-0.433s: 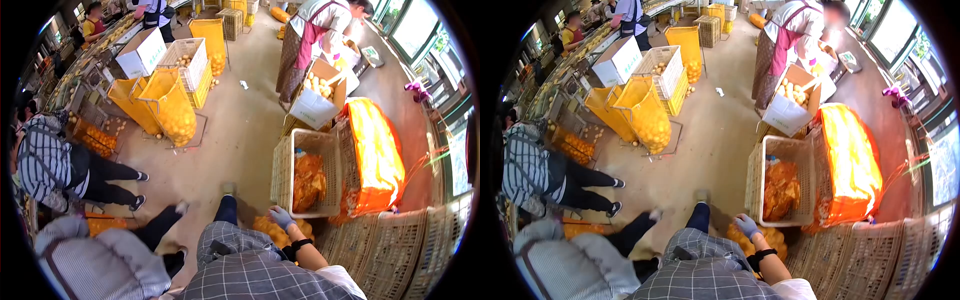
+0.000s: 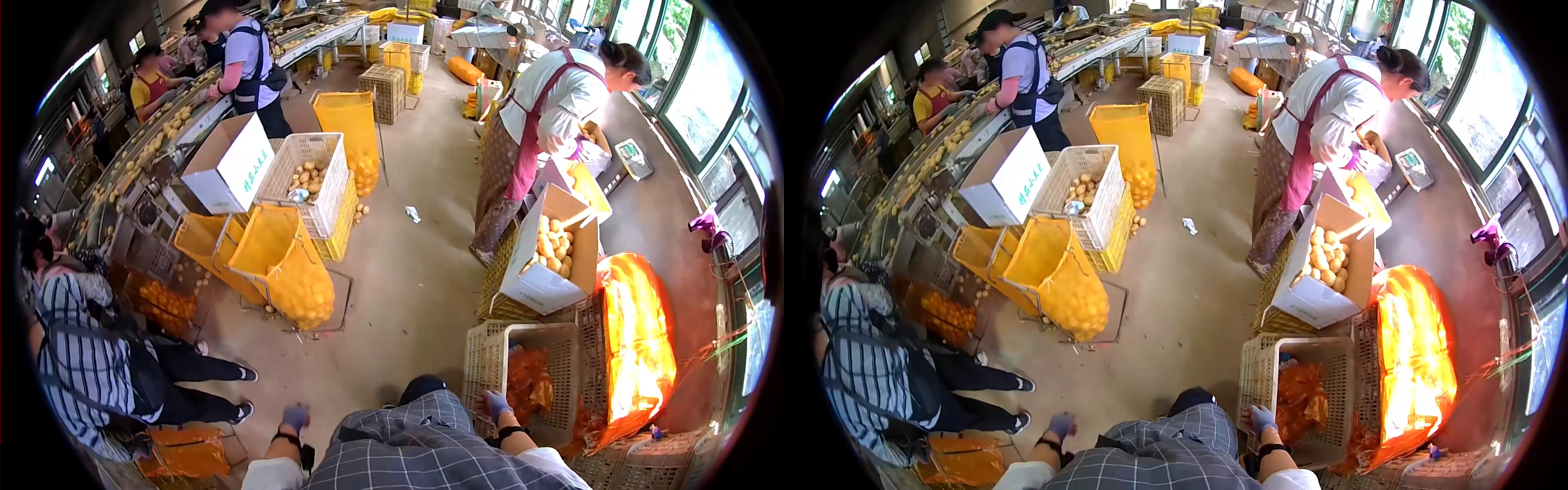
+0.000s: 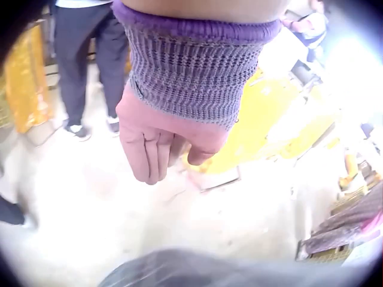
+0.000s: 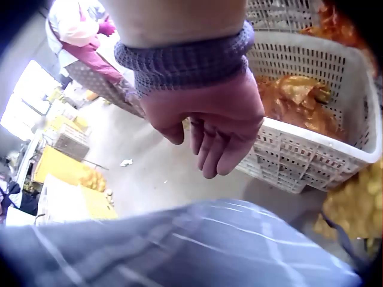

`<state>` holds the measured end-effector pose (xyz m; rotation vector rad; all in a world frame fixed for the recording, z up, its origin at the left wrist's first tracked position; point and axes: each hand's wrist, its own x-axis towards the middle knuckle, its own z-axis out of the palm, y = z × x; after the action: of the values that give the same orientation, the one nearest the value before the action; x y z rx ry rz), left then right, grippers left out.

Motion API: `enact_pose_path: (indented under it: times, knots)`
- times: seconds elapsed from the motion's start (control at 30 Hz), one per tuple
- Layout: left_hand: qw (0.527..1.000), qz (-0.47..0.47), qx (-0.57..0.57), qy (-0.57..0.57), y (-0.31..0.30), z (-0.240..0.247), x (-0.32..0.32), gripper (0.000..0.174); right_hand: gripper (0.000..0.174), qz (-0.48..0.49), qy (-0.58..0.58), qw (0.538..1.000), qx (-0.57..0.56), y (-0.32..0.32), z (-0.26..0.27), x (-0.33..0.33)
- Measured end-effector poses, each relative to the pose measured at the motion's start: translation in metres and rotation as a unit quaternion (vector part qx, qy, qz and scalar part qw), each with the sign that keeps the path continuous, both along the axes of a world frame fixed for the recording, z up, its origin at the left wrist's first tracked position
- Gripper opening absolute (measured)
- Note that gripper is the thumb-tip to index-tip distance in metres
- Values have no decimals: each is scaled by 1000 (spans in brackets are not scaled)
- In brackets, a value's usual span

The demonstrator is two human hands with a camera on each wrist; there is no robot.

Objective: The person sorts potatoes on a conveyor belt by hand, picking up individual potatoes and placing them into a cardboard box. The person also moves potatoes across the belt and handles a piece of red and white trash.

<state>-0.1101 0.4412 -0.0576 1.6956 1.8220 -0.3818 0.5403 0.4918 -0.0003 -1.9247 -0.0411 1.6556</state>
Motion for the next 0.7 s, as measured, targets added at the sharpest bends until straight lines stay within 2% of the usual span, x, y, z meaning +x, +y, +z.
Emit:
enact_pose_path:
  times: [0.03,0.07,0.1,0.13,0.17,0.23,0.27,0.3,0.33,0.4,0.43,0.47,0.5,0.53,0.57,0.6,0.63,0.67,0.7]
  knots:
    - [977,-121,162,71,65,-1,-8,15,18,18,34,999,-15,6,4,5]
    - [963,187,56,-187,136,-12,-1,12,19,39,66,997,-26,15,3,14]
    - [773,505,50,-380,206,-21,6,11,21,62,58,995,-48,19,-30,28]
    - [772,501,88,-381,258,44,42,13,24,87,52,992,-71,24,-67,41]
    - [770,496,127,-381,316,147,95,16,17,66,62,991,-101,38,-81,55]
    - [702,461,64,-539,402,121,99,18,13,53,51,985,-153,93,-78,61]
    - [736,427,93,-517,427,126,113,17,14,60,28,982,-177,126,-69,64]
    - [768,394,120,-491,444,138,133,16,19,123,-23,982,-141,161,-80,72]
    - [797,361,144,-463,462,151,144,15,24,100,42,986,-125,195,-104,86]
    - [873,280,192,-349,466,142,146,19,24,125,-43,986,-104,298,-90,81]
    - [874,331,127,-332,465,122,142,22,24,274,-62,959,-42,356,-92,87]
    - [869,382,58,-308,457,94,127,25,24,415,-73,907,19,408,-100,87]
    - [802,478,-77,-350,439,37,99,32,25,346,-48,937,15,469,-92,75]
    - [794,514,-113,-303,429,39,100,32,27,276,-24,961,9,528,-79,62]
    - [794,527,-165,-253,432,70,106,31,27,466,-23,879,99,585,-97,62]
    - [783,537,-159,-269,432,87,112,32,26,600,-39,769,216,639,-124,65]
    - [761,569,-159,-268,432,82,113,32,23,465,-5,868,174,684,-65,32]
    - [721,619,-168,-263,416,53,109,32,21,302,24,941,151,731,25,-13]
    - [656,685,-170,-267,403,21,110,32,21,278,75,941,179,771,15,-28]
